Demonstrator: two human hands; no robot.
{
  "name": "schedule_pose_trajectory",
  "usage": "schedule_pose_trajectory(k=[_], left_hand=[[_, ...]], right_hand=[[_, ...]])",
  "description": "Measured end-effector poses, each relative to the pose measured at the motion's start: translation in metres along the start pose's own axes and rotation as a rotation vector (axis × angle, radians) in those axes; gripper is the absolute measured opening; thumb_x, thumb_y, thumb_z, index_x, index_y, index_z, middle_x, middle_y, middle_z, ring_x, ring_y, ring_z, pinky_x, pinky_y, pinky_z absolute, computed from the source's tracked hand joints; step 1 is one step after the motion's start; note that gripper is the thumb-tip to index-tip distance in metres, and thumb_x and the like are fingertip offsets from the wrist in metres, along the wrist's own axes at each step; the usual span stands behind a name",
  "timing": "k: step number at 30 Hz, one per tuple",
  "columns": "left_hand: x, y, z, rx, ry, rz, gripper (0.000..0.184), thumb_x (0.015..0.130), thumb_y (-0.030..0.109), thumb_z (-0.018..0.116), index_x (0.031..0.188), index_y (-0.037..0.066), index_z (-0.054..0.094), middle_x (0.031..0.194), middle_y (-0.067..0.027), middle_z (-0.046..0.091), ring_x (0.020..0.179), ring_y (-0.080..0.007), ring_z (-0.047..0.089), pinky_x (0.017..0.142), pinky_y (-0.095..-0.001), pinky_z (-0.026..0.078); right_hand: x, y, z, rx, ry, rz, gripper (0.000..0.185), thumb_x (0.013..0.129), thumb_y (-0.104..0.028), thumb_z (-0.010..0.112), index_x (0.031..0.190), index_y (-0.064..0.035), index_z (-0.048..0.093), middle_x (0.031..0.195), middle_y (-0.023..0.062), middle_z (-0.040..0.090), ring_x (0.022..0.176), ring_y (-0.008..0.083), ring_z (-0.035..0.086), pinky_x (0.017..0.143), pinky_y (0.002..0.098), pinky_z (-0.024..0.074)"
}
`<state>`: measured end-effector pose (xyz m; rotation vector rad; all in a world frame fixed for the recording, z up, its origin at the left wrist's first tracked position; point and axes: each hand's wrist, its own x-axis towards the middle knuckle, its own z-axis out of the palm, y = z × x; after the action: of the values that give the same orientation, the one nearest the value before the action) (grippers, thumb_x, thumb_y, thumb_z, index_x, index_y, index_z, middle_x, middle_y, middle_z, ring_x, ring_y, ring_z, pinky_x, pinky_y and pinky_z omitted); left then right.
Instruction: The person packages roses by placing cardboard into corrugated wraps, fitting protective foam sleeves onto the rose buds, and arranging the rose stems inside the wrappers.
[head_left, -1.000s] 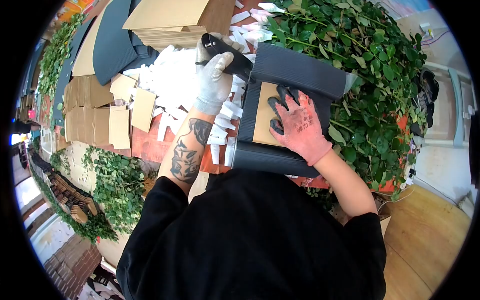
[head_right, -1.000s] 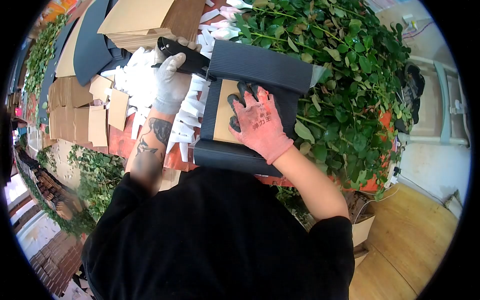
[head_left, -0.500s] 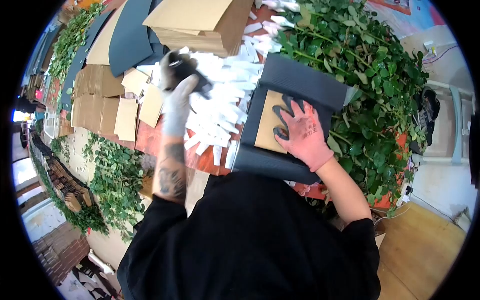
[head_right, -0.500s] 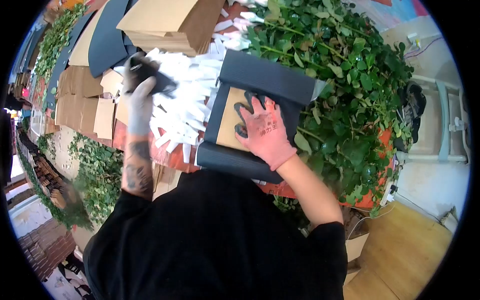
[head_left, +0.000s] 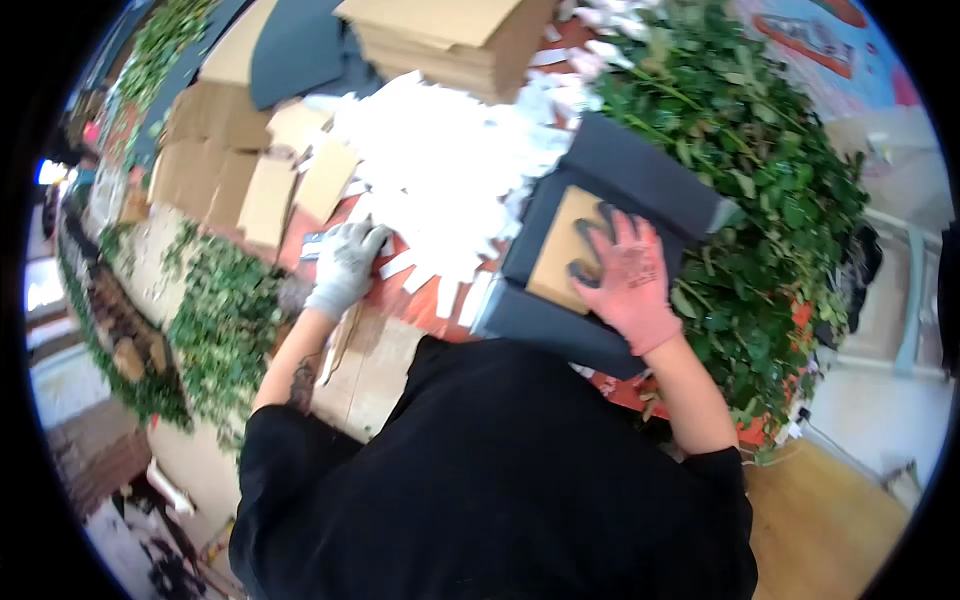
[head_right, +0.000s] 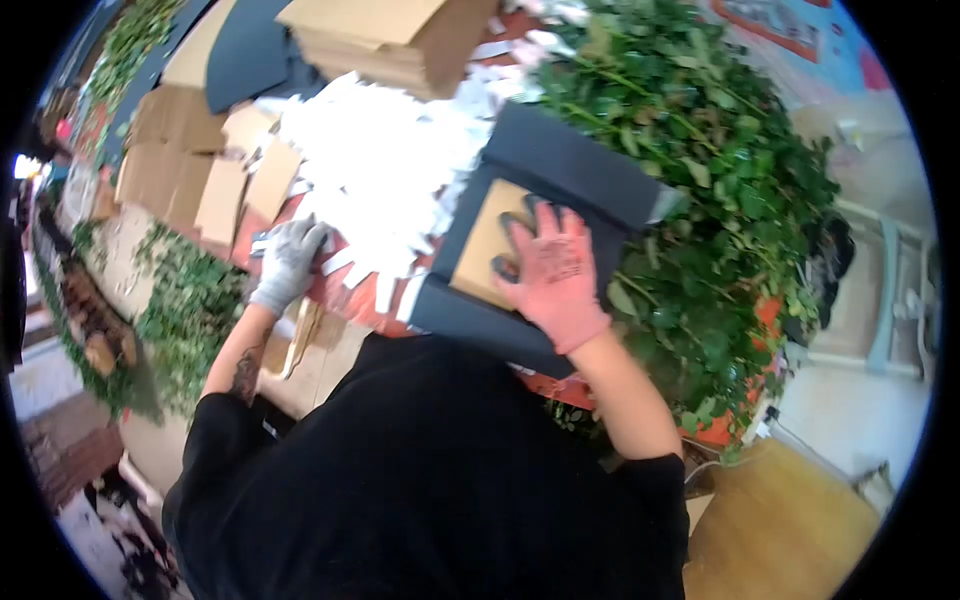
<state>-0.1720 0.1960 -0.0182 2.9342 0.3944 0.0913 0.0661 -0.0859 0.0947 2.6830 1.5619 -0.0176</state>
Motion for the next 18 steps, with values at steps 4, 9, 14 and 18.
schedule_pose_trajectory(k=[4, 9, 14, 18], left_hand=[[0.007, -0.004, -0.007, 0.009, -0.013, 0.016, 0.066, 0.06, 0.002, 0.06, 0.125, 0.007, 0.047, 0.12, -0.0158, 0.05, 0.116, -0.0357, 0.045, 0.102, -0.0464, 0.032], [0.017, 0.033, -0.07, -0.104, 0.081, -0.125, 0.073, 0.062, 0.0, 0.058, 0.132, 0.002, 0.041, 0.134, -0.0198, 0.041, 0.125, -0.0364, 0.038, 0.104, -0.0446, 0.03], [0.059, 0.086, -0.113, -0.623, 0.313, -0.046, 0.043, 0.07, -0.001, 0.06, 0.113, 0.0, 0.057, 0.114, -0.0169, 0.058, 0.107, -0.033, 0.055, 0.093, -0.0406, 0.042], [0.113, 0.133, -0.124, -0.599, 0.293, 0.35, 0.033, 0.067, 0.0, 0.062, 0.1, 0.003, 0.063, 0.099, -0.0134, 0.063, 0.097, -0.0331, 0.058, 0.088, -0.0406, 0.045]], right_hand=[[-0.003, 0.001, -0.006, 0.016, -0.093, 0.029, 0.055, 0.075, -0.049, 0.056, 0.118, -0.0143, 0.057, 0.129, 0.0158, 0.045, 0.117, 0.0355, 0.039, 0.097, 0.0432, 0.0327], [-0.003, 0.05, -0.046, 0.353, 0.15, 0.063, 0.051, 0.078, -0.043, 0.06, 0.12, -0.0137, 0.056, 0.126, 0.0094, 0.05, 0.122, 0.0289, 0.038, 0.104, 0.0408, 0.0291], [0.092, 0.134, -0.06, 0.348, 0.364, 0.005, 0.033, 0.078, -0.026, 0.061, 0.107, -0.0114, 0.063, 0.104, 0.0087, 0.06, 0.104, 0.0244, 0.055, 0.096, 0.0347, 0.0396], [0.183, 0.202, 0.012, -0.233, 0.18, 0.058, 0.02, 0.079, -0.021, 0.048, 0.091, -0.0105, 0.059, 0.086, 0.0076, 0.062, 0.085, 0.0217, 0.06, 0.075, 0.0345, 0.0455]])
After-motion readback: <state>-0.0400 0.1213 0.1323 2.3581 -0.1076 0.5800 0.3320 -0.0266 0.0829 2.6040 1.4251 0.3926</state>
